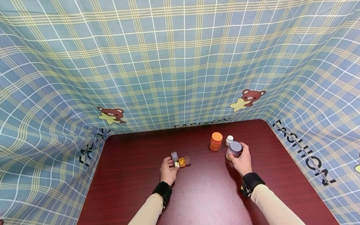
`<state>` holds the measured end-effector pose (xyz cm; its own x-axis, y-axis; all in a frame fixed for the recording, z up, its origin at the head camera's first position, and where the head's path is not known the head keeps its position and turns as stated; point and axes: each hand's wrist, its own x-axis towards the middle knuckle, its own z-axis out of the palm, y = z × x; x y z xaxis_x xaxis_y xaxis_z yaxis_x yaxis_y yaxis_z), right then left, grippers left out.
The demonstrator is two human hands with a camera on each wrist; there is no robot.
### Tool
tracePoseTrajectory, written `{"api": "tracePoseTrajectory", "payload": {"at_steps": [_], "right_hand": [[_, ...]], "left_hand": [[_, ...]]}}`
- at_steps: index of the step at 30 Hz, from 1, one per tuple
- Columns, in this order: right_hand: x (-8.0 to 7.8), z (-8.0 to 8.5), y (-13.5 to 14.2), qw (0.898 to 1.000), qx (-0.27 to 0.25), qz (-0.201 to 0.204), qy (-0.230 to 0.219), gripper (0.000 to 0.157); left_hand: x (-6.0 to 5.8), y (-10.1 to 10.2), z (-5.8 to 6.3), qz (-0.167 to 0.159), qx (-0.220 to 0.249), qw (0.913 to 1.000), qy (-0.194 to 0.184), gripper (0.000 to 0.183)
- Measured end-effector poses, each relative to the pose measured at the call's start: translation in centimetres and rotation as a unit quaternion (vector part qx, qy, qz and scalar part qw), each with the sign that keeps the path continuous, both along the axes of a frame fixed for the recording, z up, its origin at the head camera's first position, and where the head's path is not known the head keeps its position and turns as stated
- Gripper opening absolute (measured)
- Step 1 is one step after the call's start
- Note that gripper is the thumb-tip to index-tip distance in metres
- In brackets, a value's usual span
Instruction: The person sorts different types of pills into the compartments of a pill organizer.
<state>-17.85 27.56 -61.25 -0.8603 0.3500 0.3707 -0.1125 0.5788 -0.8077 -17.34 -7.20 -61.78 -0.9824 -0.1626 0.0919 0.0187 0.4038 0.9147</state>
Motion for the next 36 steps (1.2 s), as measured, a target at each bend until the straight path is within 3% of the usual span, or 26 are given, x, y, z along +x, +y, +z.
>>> {"api": "tracePoseTrajectory", "payload": {"at_steps": [10,15,18,23,27,31,36], "right_hand": [[0.2,1.1,0.0,1.000,0.027,-0.005,-0.012,0.085],[-0.1,2.8,-0.2,0.995,0.081,-0.038,0.049,0.092],[-0.4,4.2,-0.9,0.988,0.115,-0.033,0.101,0.089],[-1.0,6.2,-3.4,0.964,0.196,0.022,0.176,0.078],[-1.0,6.9,-6.2,0.944,0.242,0.090,0.207,0.073],[-0.9,6.6,-8.9,0.922,0.279,0.166,0.209,0.070],[-0.5,5.2,-11.9,0.886,0.346,0.257,0.169,0.066]], "left_hand": [[-0.2,0.1,0.0,-0.002,-0.001,0.9999,-0.016,0.057],[-0.1,0.0,0.3,-0.002,0.005,0.9999,-0.014,0.057],[-0.1,0.0,0.5,0.001,0.013,0.9998,-0.015,0.056],[-0.4,0.0,0.3,0.007,0.034,0.9993,-0.016,0.055],[-0.7,0.0,0.3,0.008,0.035,0.9992,-0.019,0.056],[-0.7,0.0,0.4,0.007,0.033,0.9992,-0.023,0.057],[-0.8,-0.1,0.3,0.003,0.036,0.9990,-0.027,0.058]]}}
